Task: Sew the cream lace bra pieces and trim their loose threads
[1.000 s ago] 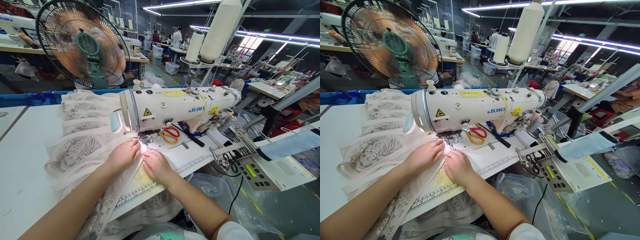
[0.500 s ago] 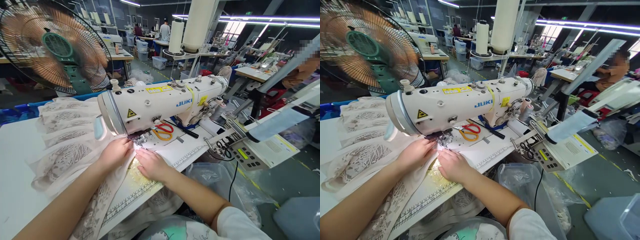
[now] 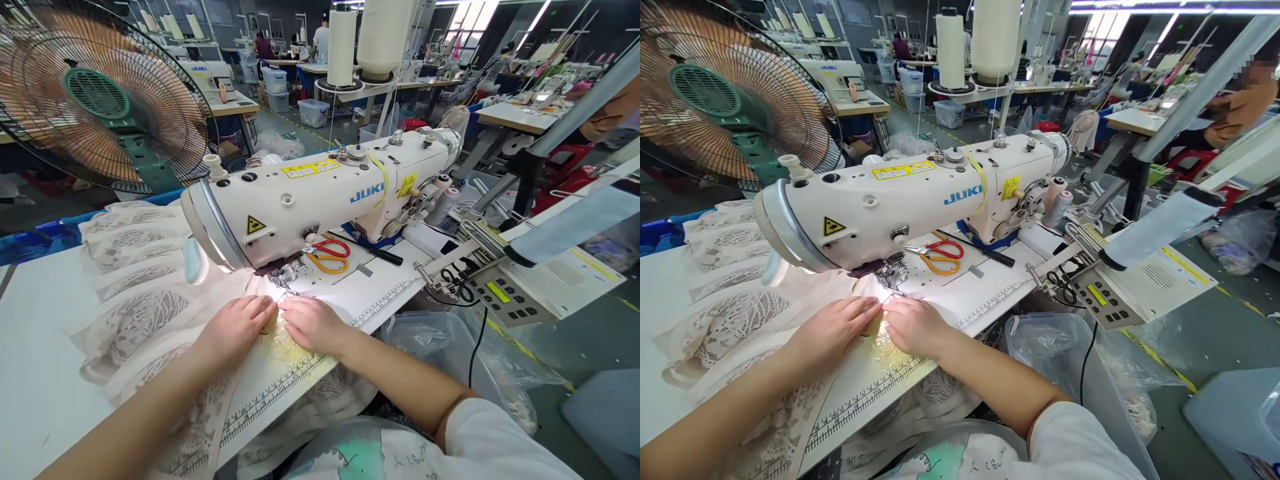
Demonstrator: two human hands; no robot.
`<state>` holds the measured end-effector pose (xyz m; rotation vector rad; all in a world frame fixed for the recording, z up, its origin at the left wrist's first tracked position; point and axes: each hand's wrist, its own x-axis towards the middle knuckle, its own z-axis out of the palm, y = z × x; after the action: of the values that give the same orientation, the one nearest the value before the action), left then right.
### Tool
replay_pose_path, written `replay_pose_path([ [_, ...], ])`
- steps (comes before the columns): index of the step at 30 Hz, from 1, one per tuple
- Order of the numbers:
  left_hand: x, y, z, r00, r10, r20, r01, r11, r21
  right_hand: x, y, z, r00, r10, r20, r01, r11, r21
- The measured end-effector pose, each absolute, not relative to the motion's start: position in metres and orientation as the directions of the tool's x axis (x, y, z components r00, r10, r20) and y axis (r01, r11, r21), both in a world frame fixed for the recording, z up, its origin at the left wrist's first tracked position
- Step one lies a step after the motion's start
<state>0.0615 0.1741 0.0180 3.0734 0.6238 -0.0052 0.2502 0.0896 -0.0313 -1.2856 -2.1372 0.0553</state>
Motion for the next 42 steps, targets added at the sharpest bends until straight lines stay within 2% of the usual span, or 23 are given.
replay_pose_path([
  [4, 0.055, 0.183, 0.015, 0.942, 0.335, 0.031, 0.336, -0.942, -0.029, 0.251, 0.09, -0.033, -0.306, 0.797, 0.52, 0.77, 0.529, -0.357],
  [9, 0.051, 0.19, 0.009, 0.934, 0.336, 0.118, 0.336, -0.942, 0.021, 0.251, 0.091, -0.035, -0.307, 0.809, 0.501, 0.765, 0.523, -0.377],
  [19, 0.051, 0.202, 0.003, 0.946, 0.322, -0.027, 0.323, -0.945, 0.047, 0.251, 0.09, -0.034, -0.296, 0.807, 0.51, 0.765, 0.521, -0.379],
  [28, 0.052, 0.211, 0.003, 0.939, 0.344, -0.015, 0.344, -0.938, 0.042, 0.251, 0.091, -0.034, -0.278, 0.783, 0.557, 0.77, 0.528, -0.358],
  [35, 0.059, 0.217, 0.006, 0.938, 0.334, 0.096, 0.338, -0.941, -0.03, 0.251, 0.093, -0.037, -0.272, 0.761, 0.589, 0.754, 0.549, -0.361],
  [39, 0.065, 0.199, 0.028, 0.916, 0.389, 0.098, 0.397, -0.912, -0.097, 0.251, 0.096, -0.038, -0.274, 0.767, 0.581, 0.742, 0.553, -0.38],
  [42, 0.06, 0.164, 0.051, 0.838, 0.546, -0.014, 0.535, -0.825, -0.18, 0.251, 0.097, -0.034, -0.257, 0.779, 0.572, 0.726, 0.547, -0.418],
])
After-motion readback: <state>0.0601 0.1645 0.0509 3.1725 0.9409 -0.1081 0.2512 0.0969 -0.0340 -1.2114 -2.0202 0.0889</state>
